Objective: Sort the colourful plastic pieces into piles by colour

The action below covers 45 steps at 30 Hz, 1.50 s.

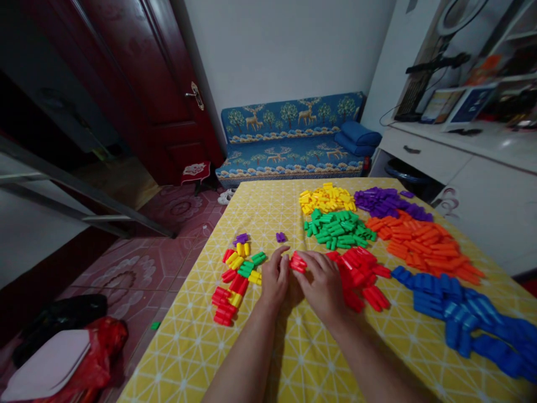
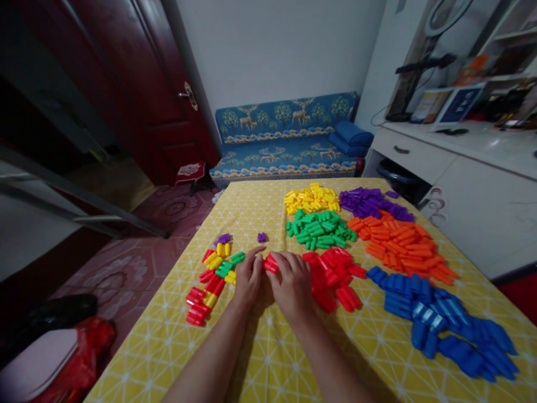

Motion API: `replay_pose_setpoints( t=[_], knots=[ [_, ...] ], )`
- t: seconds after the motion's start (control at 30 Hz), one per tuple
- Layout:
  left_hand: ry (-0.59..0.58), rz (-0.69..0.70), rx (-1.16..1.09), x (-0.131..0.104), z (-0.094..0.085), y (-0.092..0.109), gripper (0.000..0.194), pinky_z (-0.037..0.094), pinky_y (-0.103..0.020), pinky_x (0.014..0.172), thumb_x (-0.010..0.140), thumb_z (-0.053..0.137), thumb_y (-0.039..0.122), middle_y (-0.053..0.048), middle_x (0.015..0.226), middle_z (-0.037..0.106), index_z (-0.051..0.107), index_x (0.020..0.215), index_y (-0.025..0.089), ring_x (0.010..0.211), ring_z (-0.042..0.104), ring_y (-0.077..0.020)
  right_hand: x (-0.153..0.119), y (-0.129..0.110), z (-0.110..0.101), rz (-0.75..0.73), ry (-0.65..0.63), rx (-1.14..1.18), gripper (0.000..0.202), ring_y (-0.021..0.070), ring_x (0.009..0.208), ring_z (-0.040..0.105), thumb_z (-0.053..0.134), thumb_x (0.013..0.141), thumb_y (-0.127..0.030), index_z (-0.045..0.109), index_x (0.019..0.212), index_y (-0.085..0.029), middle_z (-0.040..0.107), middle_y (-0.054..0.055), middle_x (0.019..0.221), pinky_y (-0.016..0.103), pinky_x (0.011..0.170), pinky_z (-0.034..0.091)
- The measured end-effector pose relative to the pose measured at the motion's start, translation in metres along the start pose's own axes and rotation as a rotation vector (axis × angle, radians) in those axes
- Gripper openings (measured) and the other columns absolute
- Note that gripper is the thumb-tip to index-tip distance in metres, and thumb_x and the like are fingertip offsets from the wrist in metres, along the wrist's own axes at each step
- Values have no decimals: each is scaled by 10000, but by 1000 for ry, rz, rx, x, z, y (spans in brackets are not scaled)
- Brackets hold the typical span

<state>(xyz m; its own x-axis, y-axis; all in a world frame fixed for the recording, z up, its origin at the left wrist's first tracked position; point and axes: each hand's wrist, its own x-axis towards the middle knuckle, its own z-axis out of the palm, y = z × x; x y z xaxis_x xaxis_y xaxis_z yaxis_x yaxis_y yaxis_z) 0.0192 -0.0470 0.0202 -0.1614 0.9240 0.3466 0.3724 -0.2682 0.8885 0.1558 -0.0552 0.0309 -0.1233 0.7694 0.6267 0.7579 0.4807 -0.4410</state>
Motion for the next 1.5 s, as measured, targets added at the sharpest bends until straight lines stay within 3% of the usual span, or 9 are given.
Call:
replay_pose_setpoints(
  t=[0.2, 0.37, 0.53, 0.67, 0.77, 0.93, 1.07, 1.23, 1.5],
  knots=[
    [-13, -17, -34, 1, 5, -9, 309, 430, -219, 583, 953, 445, 342, -6, 672, 685, 650, 1111, 175, 559, 565, -119, -9, 64, -47, 43, 114, -220, 309, 271, 1019, 591, 620, 861, -340, 666, 1135, -206, 687, 89, 1095, 429, 920, 441],
    [-23, -2, -14, 2, 5, -13, 265, 405, -208, 540, 919, 473, 267, 1, 665, 694, 660, 1085, 175, 506, 542, -104, -24, 94, -57, 91, 117, -313, 314, 284, 1004, 585, 619, 838, -351, 677, 1109, -203, 687, 88, 1101, 452, 905, 436],
    [24, 20, 1, 3, 4, -14, 259, 433, -206, 565, 897, 478, 214, 5, 664, 701, 665, 1072, 178, 532, 581, -107, -14, 57, -46, 0, 140, -166, 244, 278, 1055, 565, 602, 859, -283, 676, 1076, -202, 654, 100, 1142, 473, 948, 438],
    [60, 48, 47, 4, -3, -9, 252, 474, -217, 609, 899, 482, 207, 3, 687, 706, 663, 1074, 187, 596, 638, -120, -17, 6, -13, -91, -34, 77, 303, 248, 1122, 551, 551, 862, -161, 631, 1151, -203, 624, 103, 1185, 447, 983, 460],
    [136, 117, 174, 6, -27, 0, 237, 511, -255, 705, 908, 495, 225, -21, 781, 728, 667, 1069, 199, 716, 683, -146, -28, -14, 11, -84, -159, 111, 380, 257, 1145, 541, 543, 769, -51, 652, 1105, -192, 623, 106, 1203, 456, 996, 462],
    [443, 94, 513, 2, -99, -2, 241, 494, -377, 891, 920, 476, 287, -81, 995, 717, 687, 1006, 208, 961, 653, -232, -33, -9, 21, 59, -238, 145, 318, 237, 1103, 570, 562, 809, -76, 678, 1073, -211, 643, 87, 1181, 434, 966, 482],
    [347, -100, 708, -9, -134, -37, 379, 448, -480, 994, 901, 472, 357, -158, 1146, 655, 639, 1170, 148, 1105, 589, -306, -30, -6, 18, 98, -258, 147, 261, 244, 1082, 585, 593, 832, -123, 686, 1056, -221, 660, 77, 1162, 442, 950, 484],
    [212, -148, 683, -4, -114, -69, 537, 412, -469, 1060, 874, 527, 414, -185, 1298, 559, 531, 1330, 131, 1240, 516, -311, -27, -10, 16, 104, -282, 128, 253, 248, 1061, 599, 615, 816, -116, 693, 1037, -210, 669, 76, 1152, 442, 940, 485],
    [247, -156, 675, 43, -69, -58, 463, 445, -453, 1006, 823, 600, 277, -159, 1253, 593, 589, 1275, 177, 1168, 556, -310, -28, -6, 18, 107, -272, 154, 241, 239, 1057, 600, 616, 815, -116, 690, 1023, -211, 666, 68, 1145, 421, 937, 483]
  ],
)
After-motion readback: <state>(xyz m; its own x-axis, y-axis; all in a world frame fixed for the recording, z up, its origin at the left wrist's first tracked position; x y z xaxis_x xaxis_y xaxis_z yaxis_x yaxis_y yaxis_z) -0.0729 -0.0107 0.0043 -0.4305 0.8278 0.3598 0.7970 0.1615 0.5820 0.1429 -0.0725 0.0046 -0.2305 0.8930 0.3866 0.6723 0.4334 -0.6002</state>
